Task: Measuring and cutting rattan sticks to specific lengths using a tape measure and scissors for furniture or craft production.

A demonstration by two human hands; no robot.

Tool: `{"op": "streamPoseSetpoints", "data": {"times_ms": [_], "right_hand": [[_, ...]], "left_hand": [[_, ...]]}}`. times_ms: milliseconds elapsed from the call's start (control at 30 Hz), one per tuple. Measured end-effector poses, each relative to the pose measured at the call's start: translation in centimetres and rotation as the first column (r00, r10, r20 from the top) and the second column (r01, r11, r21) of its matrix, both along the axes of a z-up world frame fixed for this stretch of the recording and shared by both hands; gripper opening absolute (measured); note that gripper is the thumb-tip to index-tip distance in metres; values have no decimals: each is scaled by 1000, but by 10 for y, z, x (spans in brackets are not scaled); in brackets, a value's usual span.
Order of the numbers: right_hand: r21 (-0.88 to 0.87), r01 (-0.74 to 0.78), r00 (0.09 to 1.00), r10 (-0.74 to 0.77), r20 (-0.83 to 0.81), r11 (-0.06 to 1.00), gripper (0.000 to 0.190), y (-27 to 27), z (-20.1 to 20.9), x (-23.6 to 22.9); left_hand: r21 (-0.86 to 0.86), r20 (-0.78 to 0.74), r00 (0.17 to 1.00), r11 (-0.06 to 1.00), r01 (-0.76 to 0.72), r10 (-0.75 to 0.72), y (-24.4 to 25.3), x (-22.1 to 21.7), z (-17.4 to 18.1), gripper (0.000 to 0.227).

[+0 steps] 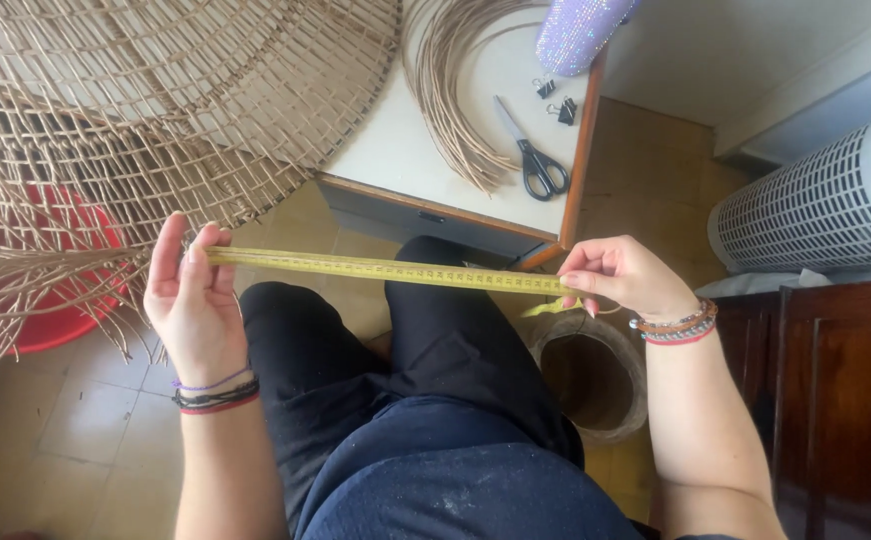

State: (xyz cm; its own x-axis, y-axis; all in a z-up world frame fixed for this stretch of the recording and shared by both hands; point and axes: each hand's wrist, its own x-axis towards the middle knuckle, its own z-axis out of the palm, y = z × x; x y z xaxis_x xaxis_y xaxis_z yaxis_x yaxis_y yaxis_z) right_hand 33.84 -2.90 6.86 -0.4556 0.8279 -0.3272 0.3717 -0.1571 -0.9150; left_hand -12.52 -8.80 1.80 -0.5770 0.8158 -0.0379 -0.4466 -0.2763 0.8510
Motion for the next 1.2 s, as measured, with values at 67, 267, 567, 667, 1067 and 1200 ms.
{"op": "streamPoseSetpoints", "data": {"times_ms": [67, 267, 567, 667, 1067, 1200], "right_hand": [[2, -6, 1000, 6, 2, 1000, 15, 0, -2, 3], [3, -7, 999, 7, -35, 1000, 17, 2, -8, 13], [-89, 14, 998, -8, 65, 996, 15, 4, -3, 19], [-89, 0, 998, 5, 58, 996, 15, 6, -4, 21], [18, 16, 997, -14, -82, 1000, 15, -5, -23, -12], [31, -65, 998, 66, -16, 997, 9, -8, -48, -63]], "left_hand": [[-2, 1, 1000, 1000, -7, 7, -1, -4, -2, 42], [-4, 7, 1000, 1000, -29, 29, 0, -9, 2, 42], [-63, 72, 994, 995, -72, 77, 1, -7, 16, 43], [-64, 67, 995, 996, -68, 73, 2, -7, 14, 43], [-161, -673, 738, 962, -220, 56, 16, -19, -61, 45], [98, -983, 157, 995, -10, 99, 17, 75, -17, 53]]}}
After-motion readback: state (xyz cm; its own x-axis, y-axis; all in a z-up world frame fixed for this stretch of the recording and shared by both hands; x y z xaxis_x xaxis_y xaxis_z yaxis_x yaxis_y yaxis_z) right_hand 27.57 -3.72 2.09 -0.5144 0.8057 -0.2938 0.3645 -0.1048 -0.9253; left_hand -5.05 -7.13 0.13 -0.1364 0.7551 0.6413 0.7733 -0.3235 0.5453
